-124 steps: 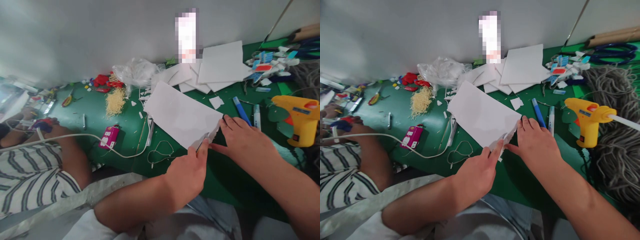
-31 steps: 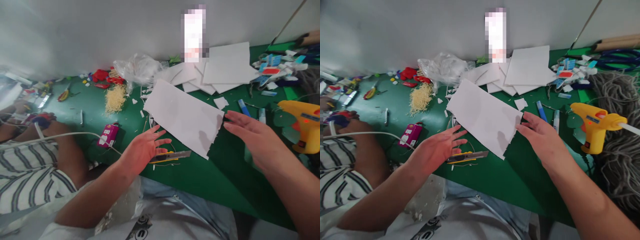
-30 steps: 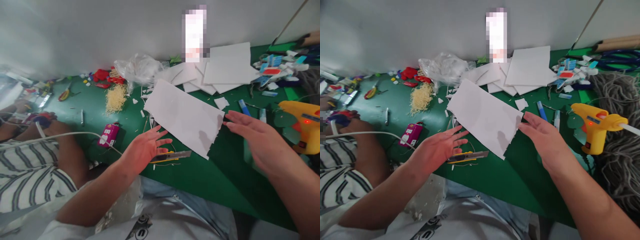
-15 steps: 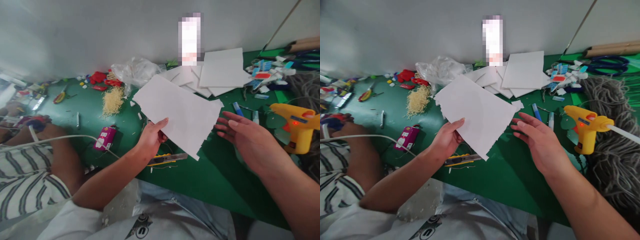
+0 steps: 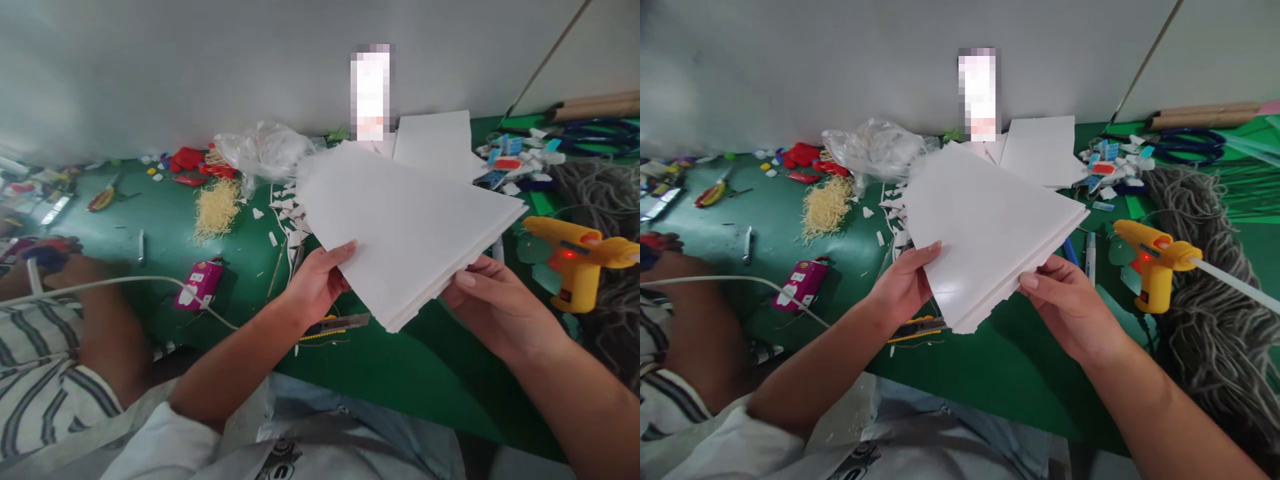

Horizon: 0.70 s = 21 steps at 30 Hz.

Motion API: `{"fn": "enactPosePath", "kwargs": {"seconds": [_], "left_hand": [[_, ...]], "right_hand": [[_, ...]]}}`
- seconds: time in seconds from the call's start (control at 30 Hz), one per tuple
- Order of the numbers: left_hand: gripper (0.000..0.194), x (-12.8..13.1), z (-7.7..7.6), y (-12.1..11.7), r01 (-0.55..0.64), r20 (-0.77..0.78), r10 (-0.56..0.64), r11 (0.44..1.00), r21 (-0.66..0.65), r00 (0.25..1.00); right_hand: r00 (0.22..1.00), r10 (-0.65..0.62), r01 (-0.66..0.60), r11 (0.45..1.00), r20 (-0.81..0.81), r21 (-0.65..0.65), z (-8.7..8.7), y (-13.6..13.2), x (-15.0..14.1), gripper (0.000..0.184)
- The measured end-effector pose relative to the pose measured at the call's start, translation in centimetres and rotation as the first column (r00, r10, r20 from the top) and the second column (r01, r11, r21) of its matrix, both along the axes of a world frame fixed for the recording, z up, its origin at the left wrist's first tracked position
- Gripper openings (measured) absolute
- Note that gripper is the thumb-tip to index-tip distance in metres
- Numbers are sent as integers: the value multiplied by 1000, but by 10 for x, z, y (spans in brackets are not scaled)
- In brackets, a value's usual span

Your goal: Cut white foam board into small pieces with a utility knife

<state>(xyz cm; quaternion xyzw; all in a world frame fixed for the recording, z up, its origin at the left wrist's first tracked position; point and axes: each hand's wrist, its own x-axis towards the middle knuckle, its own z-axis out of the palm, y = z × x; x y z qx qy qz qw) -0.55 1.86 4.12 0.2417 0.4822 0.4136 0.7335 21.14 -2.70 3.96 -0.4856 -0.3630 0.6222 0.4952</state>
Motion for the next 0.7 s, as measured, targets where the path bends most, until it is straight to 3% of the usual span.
{"fn": "enactPosePath", "kwargs": {"seconds": [0.2,0.33,0.5,0.7], "left_hand": [[28,0,-1,1,80,56,-77,995,-59,995],[33,0,-1,0,58,30,-60,997,43,998],[34,-2,-1,-3,39,-60,-28,982,183,998],[34,-4,-3,-2,0,-128,30,973,229,991]], "right_hand": [[1000,29,-30,998,5,46,-2,-1,-1,22],[996,-79,77,996,45,48,-5,1,0,15],[991,-136,136,991,15,8,-6,4,-1,24],[999,8,-7,999,36,-41,-10,4,-1,37]]}}
